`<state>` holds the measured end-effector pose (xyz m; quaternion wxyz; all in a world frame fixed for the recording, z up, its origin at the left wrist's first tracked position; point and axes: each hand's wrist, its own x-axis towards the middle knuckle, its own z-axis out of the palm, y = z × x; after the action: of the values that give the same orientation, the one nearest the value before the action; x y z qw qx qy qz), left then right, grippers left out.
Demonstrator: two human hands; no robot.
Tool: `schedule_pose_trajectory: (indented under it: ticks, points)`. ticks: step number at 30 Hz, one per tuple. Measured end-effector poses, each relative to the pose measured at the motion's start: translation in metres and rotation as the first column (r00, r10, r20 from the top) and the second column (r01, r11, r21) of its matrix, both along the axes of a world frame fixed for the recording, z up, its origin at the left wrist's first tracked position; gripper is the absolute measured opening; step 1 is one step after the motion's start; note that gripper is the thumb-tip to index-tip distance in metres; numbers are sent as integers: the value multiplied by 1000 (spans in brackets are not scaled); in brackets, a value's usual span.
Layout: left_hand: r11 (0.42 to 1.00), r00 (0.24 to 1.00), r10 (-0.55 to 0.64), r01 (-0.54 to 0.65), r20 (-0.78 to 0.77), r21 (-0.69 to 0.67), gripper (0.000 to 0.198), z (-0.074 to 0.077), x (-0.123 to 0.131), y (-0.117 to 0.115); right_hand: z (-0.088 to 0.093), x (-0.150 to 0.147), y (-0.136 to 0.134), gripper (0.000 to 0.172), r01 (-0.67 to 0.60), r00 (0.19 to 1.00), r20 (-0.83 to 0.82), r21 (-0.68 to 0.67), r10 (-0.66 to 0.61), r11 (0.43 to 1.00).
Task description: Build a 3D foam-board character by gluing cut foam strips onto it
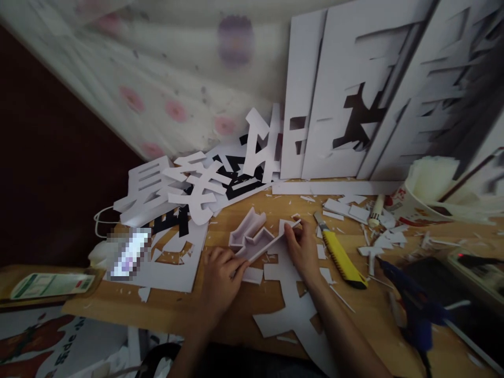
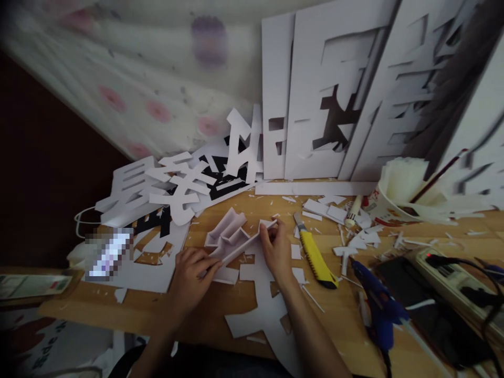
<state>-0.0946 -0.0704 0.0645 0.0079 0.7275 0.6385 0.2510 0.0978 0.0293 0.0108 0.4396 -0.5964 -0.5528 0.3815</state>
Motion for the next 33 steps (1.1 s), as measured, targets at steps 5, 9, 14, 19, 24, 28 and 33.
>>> schedule_pose_trajectory:
  ticks: [5,9,14,19,24,28,33]
  points:
    - [1000,1000,-8,8,-8,19,13,-2,0,-1,3,0,-1,53,-6,1000,17,-8,6,1000]
    - [999,1000,-17,17,1,37,16,-4,-1,-2,3,1,-2,52,-12,1000,23,-6,13,1000]
    - [999,1000,-17,17,18,38,16,-3,-2,-3,0,0,-1,50,-16,999,29,-7,17,1000]
    - [998,999,-31,29,37,55,10,-3,1,1,-1,0,-1,50,-20,1000,23,1,20,1000]
    - [998,998,-55,55,0,39,8,-7,7,7,0,-2,-1,50,-16,999,32,7,16,1000]
    - [997,997,-70,70,-18,28,9,-5,9,10,1,-2,-1,50,-39,997,62,23,38,999]
    - [997,996,-67,69,-53,36,12,-3,8,11,15,25,-9,48,56,982,177,93,-71,994]
